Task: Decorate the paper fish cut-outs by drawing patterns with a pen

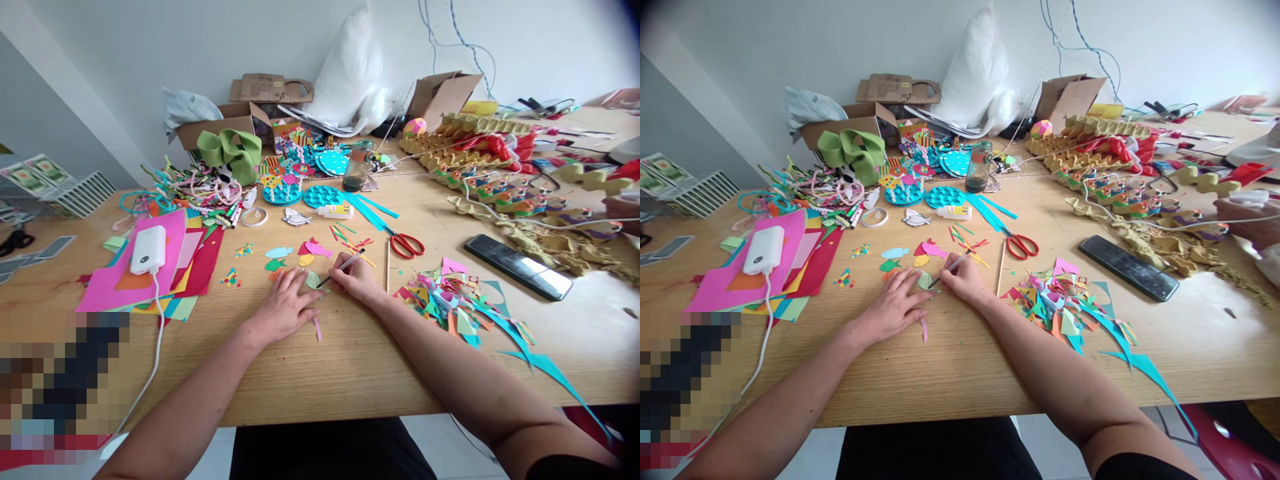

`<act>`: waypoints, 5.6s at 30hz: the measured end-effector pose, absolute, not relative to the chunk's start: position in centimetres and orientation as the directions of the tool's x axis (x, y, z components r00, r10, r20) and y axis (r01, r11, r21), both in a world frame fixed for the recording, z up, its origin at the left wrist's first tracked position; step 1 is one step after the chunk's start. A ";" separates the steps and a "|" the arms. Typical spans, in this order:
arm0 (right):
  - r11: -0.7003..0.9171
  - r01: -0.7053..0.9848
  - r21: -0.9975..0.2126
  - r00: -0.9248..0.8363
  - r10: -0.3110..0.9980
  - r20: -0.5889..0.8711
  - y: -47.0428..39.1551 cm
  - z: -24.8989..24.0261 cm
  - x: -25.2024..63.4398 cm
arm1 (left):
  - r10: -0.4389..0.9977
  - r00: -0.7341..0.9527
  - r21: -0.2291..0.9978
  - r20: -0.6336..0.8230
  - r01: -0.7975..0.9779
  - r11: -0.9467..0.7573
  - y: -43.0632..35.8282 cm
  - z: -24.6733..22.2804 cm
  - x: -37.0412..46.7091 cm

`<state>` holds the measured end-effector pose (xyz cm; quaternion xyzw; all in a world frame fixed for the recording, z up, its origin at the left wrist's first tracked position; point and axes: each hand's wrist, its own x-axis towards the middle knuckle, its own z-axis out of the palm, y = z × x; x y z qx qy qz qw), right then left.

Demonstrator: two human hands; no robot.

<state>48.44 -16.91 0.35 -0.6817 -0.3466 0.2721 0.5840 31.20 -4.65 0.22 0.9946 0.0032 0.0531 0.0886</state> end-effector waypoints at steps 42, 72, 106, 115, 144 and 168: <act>-0.089 0.185 -0.979 0.704 0.707 0.068 -16.7 -0.6 49.0 | 0.066 0.990 0.179 0.128 0.042 -0.983 -4.9 0.5 31.2; -0.107 0.213 -0.971 0.702 0.708 0.076 -16.7 -0.7 49.1 | 0.070 0.988 0.203 0.137 0.041 -0.978 -4.9 0.3 31.2; -0.085 0.174 -0.981 0.700 0.711 0.063 -16.6 -0.3 48.8 | 0.069 0.990 0.182 0.124 0.046 -0.982 -4.8 0.4 31.2; -0.086 0.186 -0.979 0.699 0.711 0.070 -16.6 -0.7 49.0 | 0.060 0.989 0.191 0.137 0.033 -0.981 -4.8 0.2 31.2; -0.071 0.163 -0.984 0.716 0.695 0.068 -16.8 -0.3 48.8 | 0.044 0.991 0.180 0.129 0.021 -0.984 -4.8 0.2 31.2; -0.120 0.190 -0.974 0.702 0.710 0.049 -16.7 -0.2 48.7 | 0.049 0.988 0.200 0.149 0.018 -0.980 -4.8 0.2 31.1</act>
